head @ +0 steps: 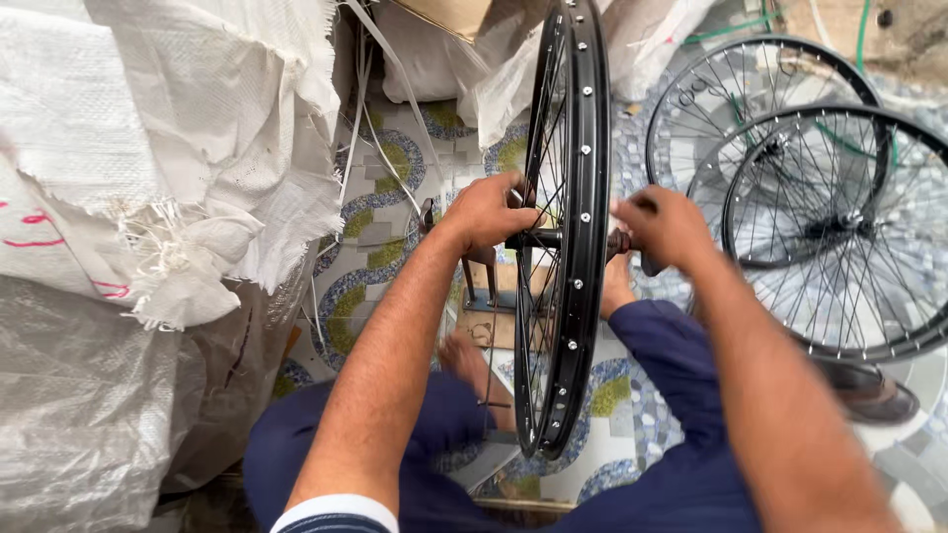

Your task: The person puts a bicycle wheel into a truing stand and adjusts the spokes using a wrench.

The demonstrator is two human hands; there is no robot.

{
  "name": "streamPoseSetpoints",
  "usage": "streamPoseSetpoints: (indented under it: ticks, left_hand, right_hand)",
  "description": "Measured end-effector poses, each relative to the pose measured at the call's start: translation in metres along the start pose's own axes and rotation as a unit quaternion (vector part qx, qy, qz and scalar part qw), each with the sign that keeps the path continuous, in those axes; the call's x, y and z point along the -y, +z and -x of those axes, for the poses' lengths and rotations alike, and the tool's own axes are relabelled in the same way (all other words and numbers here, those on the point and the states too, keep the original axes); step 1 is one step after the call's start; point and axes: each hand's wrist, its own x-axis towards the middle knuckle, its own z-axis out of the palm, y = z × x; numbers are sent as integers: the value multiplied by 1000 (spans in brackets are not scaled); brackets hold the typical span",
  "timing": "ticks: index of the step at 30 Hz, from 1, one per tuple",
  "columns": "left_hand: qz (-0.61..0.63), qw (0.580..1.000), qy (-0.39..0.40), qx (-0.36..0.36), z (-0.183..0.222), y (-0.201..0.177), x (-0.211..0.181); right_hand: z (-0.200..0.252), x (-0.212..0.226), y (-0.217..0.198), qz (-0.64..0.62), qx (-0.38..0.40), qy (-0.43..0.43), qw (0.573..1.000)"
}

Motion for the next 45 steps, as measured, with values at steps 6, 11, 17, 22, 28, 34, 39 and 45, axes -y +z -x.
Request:
streamPoseSetpoints:
  ticks: [6, 11, 17, 22, 28, 34, 39, 45]
  left_hand:
    - [135, 976, 172, -6, 8, -27, 24]
    - [-124, 986, -75, -81, 2, -49, 47]
    - [14, 985, -162, -52, 12, -48, 50]
    - [-45, 991, -79, -102, 18, -40, 55]
    - [-70, 931, 180, -311, 55, -20, 63]
    - [34, 985, -106, -134, 19, -35, 49]
    - [-34, 974, -121, -187, 15, -36, 40]
    - [-146, 965, -25, -218, 20, -33, 37]
  right_hand:
    - [38, -15, 24, -18, -331, -234, 914]
    - [15, -5, 14, 98, -173, -149, 969]
    - [21, 1, 18, 15, -192, -164, 967]
    - [32, 15, 19, 47, -309, -265, 912]
    - [20, 11, 12, -1, -122, -86, 989]
    - [41, 3, 20, 27, -291, -230, 928]
    - [6, 5, -2, -52, -55, -12, 997]
    - [32, -1, 22, 4, -254, -223, 941]
